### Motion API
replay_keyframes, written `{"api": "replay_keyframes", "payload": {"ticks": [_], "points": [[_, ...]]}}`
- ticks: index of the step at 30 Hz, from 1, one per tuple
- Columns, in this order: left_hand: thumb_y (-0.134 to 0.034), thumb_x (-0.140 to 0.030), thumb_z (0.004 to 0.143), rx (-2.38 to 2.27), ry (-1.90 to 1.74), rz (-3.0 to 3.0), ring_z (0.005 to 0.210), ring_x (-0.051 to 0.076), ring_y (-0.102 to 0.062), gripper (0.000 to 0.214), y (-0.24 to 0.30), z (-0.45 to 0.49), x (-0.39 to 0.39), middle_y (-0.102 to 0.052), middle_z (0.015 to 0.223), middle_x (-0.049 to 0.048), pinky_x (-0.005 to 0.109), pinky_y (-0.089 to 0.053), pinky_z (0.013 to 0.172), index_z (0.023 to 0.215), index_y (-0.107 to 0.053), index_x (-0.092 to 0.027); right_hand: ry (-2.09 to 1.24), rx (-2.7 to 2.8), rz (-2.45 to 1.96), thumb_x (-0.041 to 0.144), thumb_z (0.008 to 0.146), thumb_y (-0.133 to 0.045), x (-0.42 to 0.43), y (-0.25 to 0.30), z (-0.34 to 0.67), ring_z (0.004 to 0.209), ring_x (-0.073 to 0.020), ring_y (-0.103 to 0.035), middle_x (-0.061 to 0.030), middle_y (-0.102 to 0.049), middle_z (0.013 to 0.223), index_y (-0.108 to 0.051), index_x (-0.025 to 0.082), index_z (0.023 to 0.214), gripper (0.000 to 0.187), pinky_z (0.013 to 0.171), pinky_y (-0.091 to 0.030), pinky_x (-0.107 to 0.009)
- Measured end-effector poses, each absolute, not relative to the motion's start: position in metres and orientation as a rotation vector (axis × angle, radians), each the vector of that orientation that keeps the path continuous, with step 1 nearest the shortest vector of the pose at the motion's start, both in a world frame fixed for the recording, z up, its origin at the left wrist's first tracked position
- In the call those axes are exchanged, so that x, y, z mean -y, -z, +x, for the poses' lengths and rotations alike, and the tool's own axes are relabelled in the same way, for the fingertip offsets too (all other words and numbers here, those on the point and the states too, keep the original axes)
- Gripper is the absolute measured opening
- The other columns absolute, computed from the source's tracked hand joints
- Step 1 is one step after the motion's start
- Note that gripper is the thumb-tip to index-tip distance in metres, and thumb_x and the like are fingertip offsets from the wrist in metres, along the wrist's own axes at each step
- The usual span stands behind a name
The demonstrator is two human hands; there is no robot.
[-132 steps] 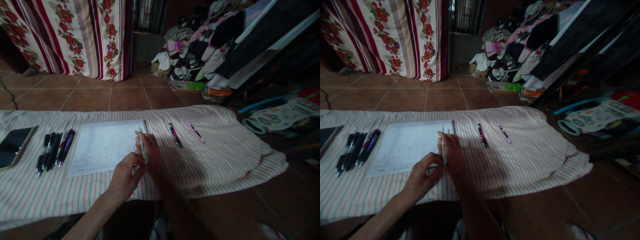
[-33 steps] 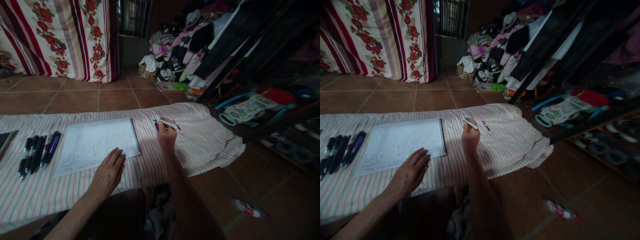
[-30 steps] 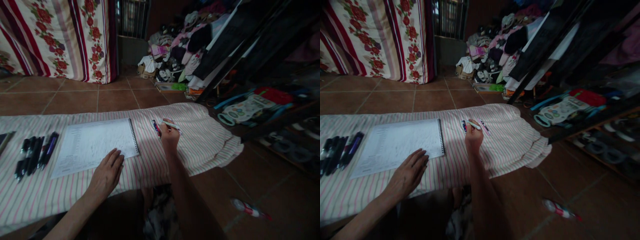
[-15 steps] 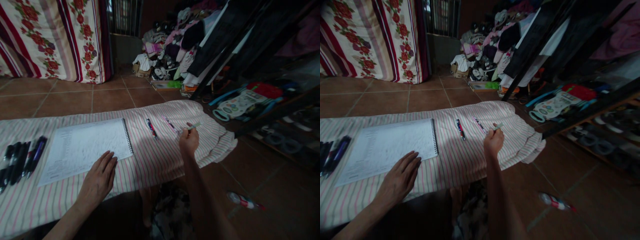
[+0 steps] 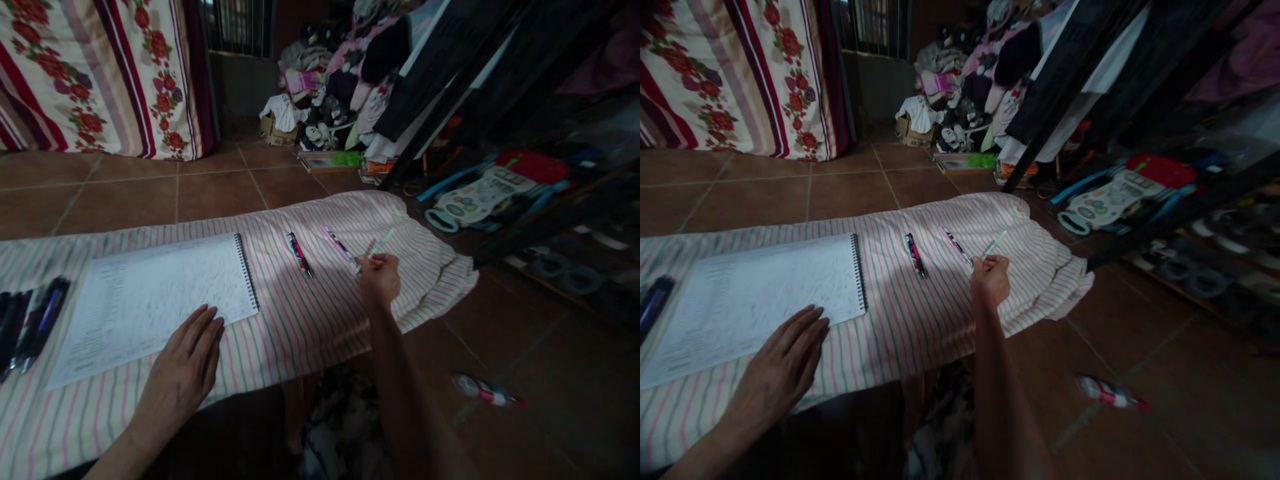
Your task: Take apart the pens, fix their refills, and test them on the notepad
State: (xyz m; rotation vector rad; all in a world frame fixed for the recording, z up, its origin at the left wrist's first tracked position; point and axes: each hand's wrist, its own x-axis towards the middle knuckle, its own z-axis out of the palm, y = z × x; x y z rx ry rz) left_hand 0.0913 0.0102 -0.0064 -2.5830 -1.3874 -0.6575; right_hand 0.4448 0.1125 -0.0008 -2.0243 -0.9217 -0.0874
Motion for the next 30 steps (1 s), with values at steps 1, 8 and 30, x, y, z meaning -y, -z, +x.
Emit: {"api": "replay_keyframes", "payload": {"ticks": [1, 8, 30], "points": [[-0.049, -0.013, 0.084, 1.382, 0.659, -2.583, 0.124, 0.029, -0.042, 0.035, 0.006, 0.091, -0.010, -0.052, 0.124, 0.0174, 0.047, -0.046, 0.098, 0.119, -0.048, -0.010, 0.086, 0.934, -2.033, 0.039, 0.070, -0.057, -0.112, 0.002, 0.446, 0.073, -0.0225, -0.060, -0.0055, -0.065, 0.077, -0.052, 0.019, 0.090, 0.029, 0.066, -0.039, -0.031], [-0.050, -0.013, 0.084, 1.373, 0.709, -2.567, 0.121, 0.029, -0.044, 0.034, 0.006, 0.092, -0.011, -0.053, 0.122, 0.0169, 0.046, -0.047, 0.096, 0.118, -0.048, -0.011, 0.023, 0.881, -1.925, 0.036, 0.070, -0.053, -0.111, 0.007, 0.454, 0.069, -0.0209, -0.061, -0.0058, -0.064, 0.076, -0.052, 0.018, 0.093, 0.029, 0.068, -0.043, -0.032], [-0.049, -0.013, 0.085, 1.341, 0.773, -2.530, 0.119, 0.029, -0.046, 0.030, 0.009, 0.092, -0.012, -0.054, 0.120, 0.0174, 0.045, -0.047, 0.096, 0.114, -0.052, -0.007, 0.041, 1.434, -2.073, 0.026, 0.077, -0.048, -0.152, -0.025, 0.460, 0.077, -0.0192, -0.061, -0.0055, -0.069, 0.082, -0.065, 0.019, 0.105, 0.033, 0.070, -0.043, -0.028]]}}
